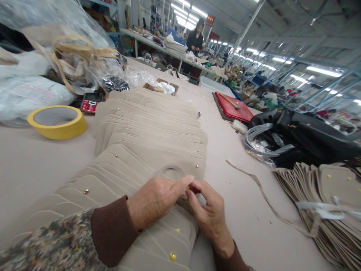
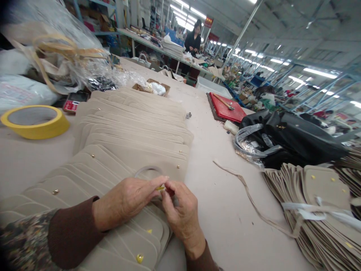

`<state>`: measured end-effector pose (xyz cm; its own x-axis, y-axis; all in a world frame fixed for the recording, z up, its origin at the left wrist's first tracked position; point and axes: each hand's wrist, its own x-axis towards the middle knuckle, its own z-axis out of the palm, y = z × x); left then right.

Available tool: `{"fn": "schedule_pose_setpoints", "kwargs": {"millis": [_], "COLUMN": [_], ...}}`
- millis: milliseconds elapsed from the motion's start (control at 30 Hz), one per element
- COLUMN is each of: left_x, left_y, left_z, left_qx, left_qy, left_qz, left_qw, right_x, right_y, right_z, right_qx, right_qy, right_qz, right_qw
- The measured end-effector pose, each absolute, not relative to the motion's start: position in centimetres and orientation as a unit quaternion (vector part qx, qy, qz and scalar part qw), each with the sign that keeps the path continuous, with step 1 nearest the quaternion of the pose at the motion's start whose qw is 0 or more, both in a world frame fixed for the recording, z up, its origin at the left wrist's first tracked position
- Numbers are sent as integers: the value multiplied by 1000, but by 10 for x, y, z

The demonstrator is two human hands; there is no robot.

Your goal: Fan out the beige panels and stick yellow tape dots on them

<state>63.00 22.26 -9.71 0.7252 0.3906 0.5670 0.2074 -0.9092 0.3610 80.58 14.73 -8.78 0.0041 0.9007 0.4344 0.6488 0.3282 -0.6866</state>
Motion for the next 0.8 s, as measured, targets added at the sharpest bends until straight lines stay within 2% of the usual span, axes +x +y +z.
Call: {"fn": "schedule_pose_setpoints", "kwargs": {"millis": [233,433,500,567,733,800], "left_x": [632,633,634,635,636,636], "left_y": [221,219,218,218,212,212], "left_z": [-95,-91,-89,-86,-81,-82], "left_qx": [925,928,926,924,915,918], "left_qy": [167,188,193,192,152,158], "left_qz": [327,295,297,310,363,354], "left_qw": [93,130,131,113,83,79], "right_x": [805,802,799,795,800,812], "right_y": [148,148,147,146,149,151], "right_z": [-87,-92,-93,-92,-92,-95], "right_qx": [-550,-552,-561,-595,-656,-655], "right_qy": [-712,-723,-710,-669,-410,-342], "right_qz": [129,-3,-13,46,367,423], "right_qw": [418,415,425,444,516,525]}}
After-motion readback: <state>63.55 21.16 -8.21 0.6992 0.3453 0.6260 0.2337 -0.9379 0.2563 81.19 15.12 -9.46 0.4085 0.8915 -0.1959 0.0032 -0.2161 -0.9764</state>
